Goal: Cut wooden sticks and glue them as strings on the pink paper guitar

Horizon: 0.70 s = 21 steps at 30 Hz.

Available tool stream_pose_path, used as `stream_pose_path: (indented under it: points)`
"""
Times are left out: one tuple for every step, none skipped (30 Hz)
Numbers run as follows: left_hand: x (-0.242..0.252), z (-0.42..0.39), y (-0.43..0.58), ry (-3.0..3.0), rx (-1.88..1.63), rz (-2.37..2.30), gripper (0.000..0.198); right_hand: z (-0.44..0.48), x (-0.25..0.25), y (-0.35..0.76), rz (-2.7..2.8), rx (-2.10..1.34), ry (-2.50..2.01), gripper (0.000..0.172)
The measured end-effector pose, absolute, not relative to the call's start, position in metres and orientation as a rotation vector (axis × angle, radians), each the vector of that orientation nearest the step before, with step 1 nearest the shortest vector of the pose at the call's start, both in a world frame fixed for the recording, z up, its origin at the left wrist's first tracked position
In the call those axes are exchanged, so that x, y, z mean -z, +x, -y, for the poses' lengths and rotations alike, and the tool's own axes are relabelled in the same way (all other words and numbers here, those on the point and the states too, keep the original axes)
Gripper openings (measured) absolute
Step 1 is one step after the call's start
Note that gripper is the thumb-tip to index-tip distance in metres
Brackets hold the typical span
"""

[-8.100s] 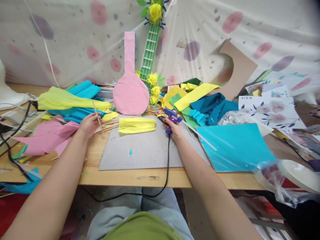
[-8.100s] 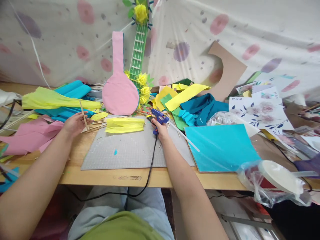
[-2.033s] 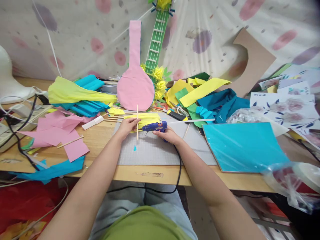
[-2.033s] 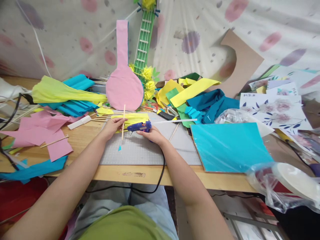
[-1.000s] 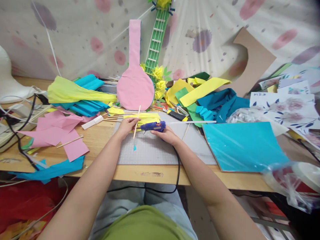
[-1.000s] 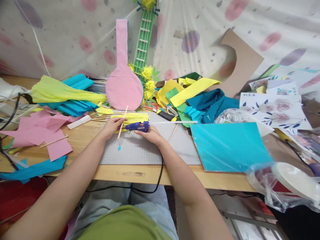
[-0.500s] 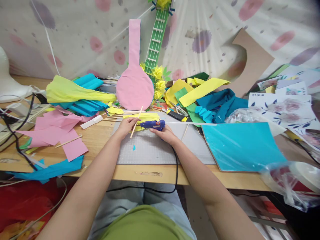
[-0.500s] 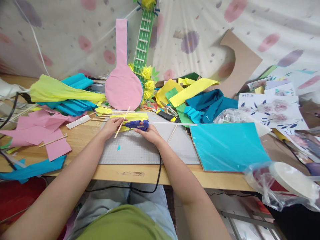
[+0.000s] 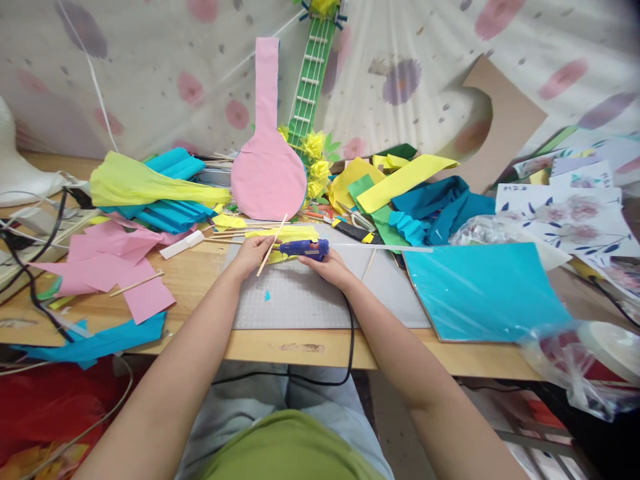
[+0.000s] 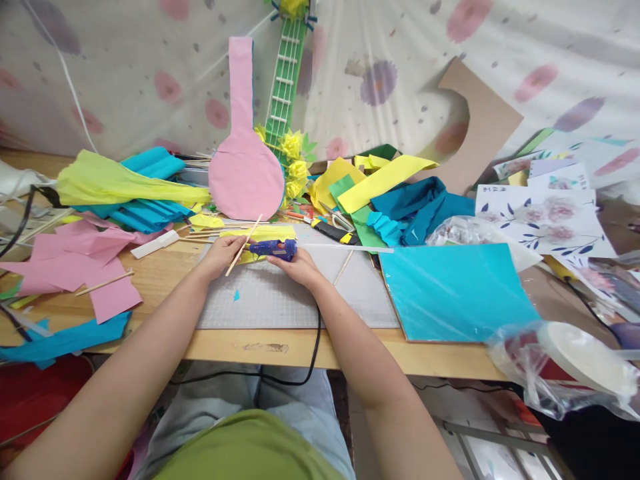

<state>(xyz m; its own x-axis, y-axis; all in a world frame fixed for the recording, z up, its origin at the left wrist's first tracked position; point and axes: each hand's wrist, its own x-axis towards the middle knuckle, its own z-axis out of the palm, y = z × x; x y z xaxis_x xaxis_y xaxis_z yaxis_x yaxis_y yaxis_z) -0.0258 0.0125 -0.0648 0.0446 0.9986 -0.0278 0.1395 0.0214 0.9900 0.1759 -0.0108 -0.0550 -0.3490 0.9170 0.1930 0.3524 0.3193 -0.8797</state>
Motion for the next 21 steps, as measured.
stream_pose_path:
  points:
    - [0.0653,-0.0127,-0.0260,1.314,-1.086,-1.288,0.041,0.0108,0.0548,0.1760,1.867,-0.989,-1.126,0.042]
    - [0.0657,-0.0129,-0.0262,1.315,-1.085,-1.288,0.041,0.0108,0.0547,0.1760,1.872,-0.987,-1.127,0.042]
    - [0.0661,-0.0131,-0.0264,1.317,-1.086,-1.288,0.041,0.0107,0.0545,0.1761,1.875,-0.986,-1.128,0.042]
    - [0.0663,-0.0133,-0.0264,1.319,-1.087,-1.289,0.041,0.0106,0.0544,0.1762,1.875,-0.984,-1.127,0.042]
    - [0.0665,-0.0134,-0.0264,1.319,-1.088,-1.291,0.042,0.0105,0.0544,0.1763,1.874,-0.982,-1.125,0.042]
    - [0.0665,-0.0135,-0.0264,1.318,-1.089,-1.293,0.042,0.0103,0.0546,0.1765,1.872,-0.981,-1.124,0.043]
    - [0.0664,-0.0135,-0.0262,1.316,-1.088,-1.292,0.042,0.0101,0.0549,0.1768,1.869,-0.979,-1.128,0.042]
    - [0.0662,-0.0135,-0.0261,1.315,-1.086,-1.289,0.042,0.0099,0.0554,0.1771,1.866,-0.976,-1.140,0.042]
    - [0.0660,-0.0134,-0.0261,1.315,-1.085,-1.284,0.042,0.0096,0.0560,0.1775,1.859,-0.969,-1.157,0.042]
    - [0.0659,-0.0134,-0.0260,1.318,-1.083,-1.278,0.042,0.0092,0.0567,0.1778,1.851,-0.963,-1.176,0.042]
    - [0.0658,-0.0133,-0.0261,1.324,-1.080,-1.271,0.042,0.0088,0.0574,0.1780,1.841,-0.958,-1.193,0.042]
    - [0.0658,-0.0133,-0.0262,1.335,-1.077,-1.264,0.041,0.0085,0.0582,0.1782,1.829,-0.953,-1.202,0.042]
    - [0.0658,-0.0132,-0.0264,1.349,-1.074,-1.258,0.041,0.0081,0.0588,0.1782,1.817,-0.948,-1.206,0.042]
    - [0.0658,-0.0131,-0.0265,1.364,-1.069,-1.254,0.040,0.0078,0.0593,0.1782,1.807,-0.942,-1.207,0.043]
    - [0.0659,-0.0130,-0.0266,1.378,-1.065,-1.252,0.040,0.0076,0.0596,0.1782,1.799,-0.936,-1.206,0.043]
    - [0.0658,-0.0128,-0.0267,1.390,-1.061,-1.249,0.039,0.0074,0.0598,0.1781,1.793,-0.929,-1.208,0.043]
    - [0.0657,-0.0126,-0.0266,1.397,-1.059,-1.247,0.039,0.0073,0.0598,0.1781,1.788,-0.923,-1.209,0.043]
    - [0.0655,-0.0123,-0.0266,1.399,-1.060,-1.245,0.039,0.0072,0.0598,0.1782,1.786,-0.919,-1.211,0.043]
    - [0.0651,-0.0121,-0.0265,1.399,-1.061,-1.243,0.039,0.0070,0.0598,0.1783,1.783,-0.916,-1.216,0.042]
    - [0.0647,-0.0119,-0.0264,1.396,-1.061,-1.240,0.039,0.0068,0.0599,0.1786,1.779,-0.913,-1.223,0.042]
    - [0.0643,-0.0117,-0.0264,1.392,-1.059,-1.241,0.039,0.0065,0.0602,0.1789,1.773,-0.908,-1.235,0.042]
